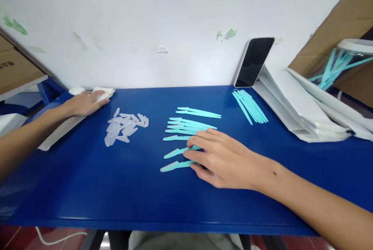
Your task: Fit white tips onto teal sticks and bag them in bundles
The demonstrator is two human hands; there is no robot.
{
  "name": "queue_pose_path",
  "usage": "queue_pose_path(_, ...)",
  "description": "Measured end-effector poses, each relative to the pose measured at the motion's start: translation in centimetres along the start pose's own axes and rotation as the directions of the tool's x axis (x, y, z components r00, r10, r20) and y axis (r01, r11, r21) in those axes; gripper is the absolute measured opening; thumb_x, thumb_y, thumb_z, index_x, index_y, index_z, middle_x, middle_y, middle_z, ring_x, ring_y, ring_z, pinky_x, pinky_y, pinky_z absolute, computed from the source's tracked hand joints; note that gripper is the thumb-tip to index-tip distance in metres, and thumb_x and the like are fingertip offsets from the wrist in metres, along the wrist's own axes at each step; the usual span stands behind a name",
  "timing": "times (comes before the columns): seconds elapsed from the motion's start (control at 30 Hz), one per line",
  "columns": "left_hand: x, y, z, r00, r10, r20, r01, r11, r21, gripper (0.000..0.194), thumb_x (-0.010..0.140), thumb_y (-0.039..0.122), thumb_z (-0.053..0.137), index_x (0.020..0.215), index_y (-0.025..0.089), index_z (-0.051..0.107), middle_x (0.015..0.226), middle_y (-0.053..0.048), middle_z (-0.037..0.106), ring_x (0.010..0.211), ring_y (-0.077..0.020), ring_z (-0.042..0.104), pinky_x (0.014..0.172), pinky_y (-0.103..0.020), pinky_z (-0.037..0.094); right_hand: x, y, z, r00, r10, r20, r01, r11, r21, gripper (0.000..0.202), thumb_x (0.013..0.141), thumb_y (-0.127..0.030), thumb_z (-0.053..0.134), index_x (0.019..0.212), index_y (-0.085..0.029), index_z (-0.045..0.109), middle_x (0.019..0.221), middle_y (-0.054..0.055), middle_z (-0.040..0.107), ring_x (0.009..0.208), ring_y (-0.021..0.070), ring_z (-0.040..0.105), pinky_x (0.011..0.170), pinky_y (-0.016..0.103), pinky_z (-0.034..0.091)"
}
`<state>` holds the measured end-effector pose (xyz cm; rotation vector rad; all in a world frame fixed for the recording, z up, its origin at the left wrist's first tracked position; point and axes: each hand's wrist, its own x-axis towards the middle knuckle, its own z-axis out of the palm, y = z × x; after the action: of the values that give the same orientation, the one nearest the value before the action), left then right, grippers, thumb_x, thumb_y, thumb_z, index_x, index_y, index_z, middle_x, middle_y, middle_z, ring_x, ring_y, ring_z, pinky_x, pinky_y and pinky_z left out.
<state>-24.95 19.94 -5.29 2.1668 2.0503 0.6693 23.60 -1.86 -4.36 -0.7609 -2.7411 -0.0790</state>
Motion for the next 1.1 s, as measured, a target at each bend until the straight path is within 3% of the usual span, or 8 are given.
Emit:
queue_pose_path(0.07,-0.8,1.8,-0.7,0.990,-0.101,0.093,0.072,0.959,0.273,0.083,0.075,0.069,0.067,0.141,0.019,0.061,0.145,-0.024,0.057,0.138,-0.0579,0.042,0.106,-0.082,0.028,0.0,-0.1,0.2,1.000,0.007,-0.002,-0.007,1.000,-0.016,0.029,0.102,-0.027,0.053,0.117,-0.018,0.075,0.110,0.010,0.073,0.096,0.0229,0.069,0.085,0.039,0.053)
queue_pose_path(0.13,-2.8,4.4,-1.3,0.997,0.055,0.048,-0.068,0.944,0.323,0.071,0.088,0.066,0.050,0.143,0.022,0.059,0.148,-0.019,0.056,0.142,-0.0487,0.042,0.115,-0.072,0.030,0.0,-0.2,0.4,1.000,0.010,-0.011,-0.011,0.999,-0.038,0.029,0.101,-0.027,0.054,0.119,-0.016,0.075,0.111,0.011,0.074,0.096,0.0234,0.070,0.085,0.039,0.054)
queue_pose_path(0.23,-7.4,8.6,-1.7,0.956,0.294,-0.011,-0.284,0.930,0.232,0.061,0.095,0.060,0.038,0.141,0.029,0.061,0.146,-0.012,0.058,0.142,-0.0388,0.047,0.121,-0.058,0.034,0.1,-0.4,0.4,0.999,0.014,-0.029,-0.016,0.999,-0.045,0.030,0.101,-0.028,0.055,0.121,-0.017,0.074,0.109,0.011,0.074,0.094,0.0236,0.071,0.084,0.039,0.056)
queue_pose_path(0.33,-11.4,11.9,-1.5,0.879,0.465,0.104,-0.473,0.878,0.073,0.047,0.095,0.054,0.045,0.133,0.040,0.068,0.142,-0.006,0.063,0.139,-0.0349,0.051,0.118,-0.054,0.039,0.2,-0.3,0.4,0.999,0.029,-0.045,-0.030,0.999,-0.016,0.032,0.102,-0.033,0.052,0.124,-0.021,0.073,0.109,0.009,0.075,0.092,0.0238,0.072,0.084,0.040,0.057)
queue_pose_path(0.47,-13.0,14.4,0.0,0.743,0.647,0.172,-0.646,0.760,-0.068,0.033,0.095,0.042,0.052,0.117,0.043,0.077,0.132,-0.003,0.070,0.132,-0.0332,0.057,0.111,-0.053,0.045,0.0,0.3,1.0,0.997,0.027,-0.074,-0.027,1.000,0.006,0.030,0.104,-0.032,0.051,0.120,-0.023,0.074,0.106,0.007,0.076,0.093,0.0233,0.072,0.085,0.039,0.057)
queue_pose_path(0.67,-12.7,15.5,1.7,0.830,0.557,-0.014,-0.557,0.829,-0.037,0.034,0.096,0.044,0.049,0.100,0.033,0.081,0.117,-0.008,0.075,0.106,-0.0320,0.067,0.094,-0.050,0.052,0.0,1.0,1.4,0.999,-0.031,-0.042,0.025,0.991,-0.129,0.028,0.098,-0.011,0.052,0.115,-0.017,0.074,0.107,0.010,0.076,0.093,0.0232,0.071,0.082,0.037,0.057)
queue_pose_path(0.93,-9.6,15.7,-0.7,0.833,0.532,-0.151,-0.547,0.832,-0.090,0.038,0.094,0.045,0.047,0.087,0.024,0.078,0.090,-0.007,0.078,0.083,-0.0258,0.070,0.080,-0.037,0.052,1.2,0.7,0.3,0.992,0.008,0.123,0.005,0.995,-0.105,0.025,0.093,-0.002,0.056,0.096,-0.017,0.076,0.087,0.005,0.069,0.078,0.0184,0.064,0.072,0.032,0.048)
queue_pose_path(1.1,-9.9,16.2,0.5,0.845,0.532,-0.050,-0.529,0.847,0.057,0.042,0.095,0.044,0.045,0.094,0.019,0.079,0.068,-0.004,0.071,0.060,-0.0197,0.061,0.065,-0.031,0.042,2.1,-0.4,-0.9,0.946,0.158,0.284,-0.115,0.980,-0.163,0.024,0.094,-0.002,0.054,0.093,-0.015,0.075,0.092,0.007,0.069,0.080,0.0195,0.063,0.072,0.033,0.041)
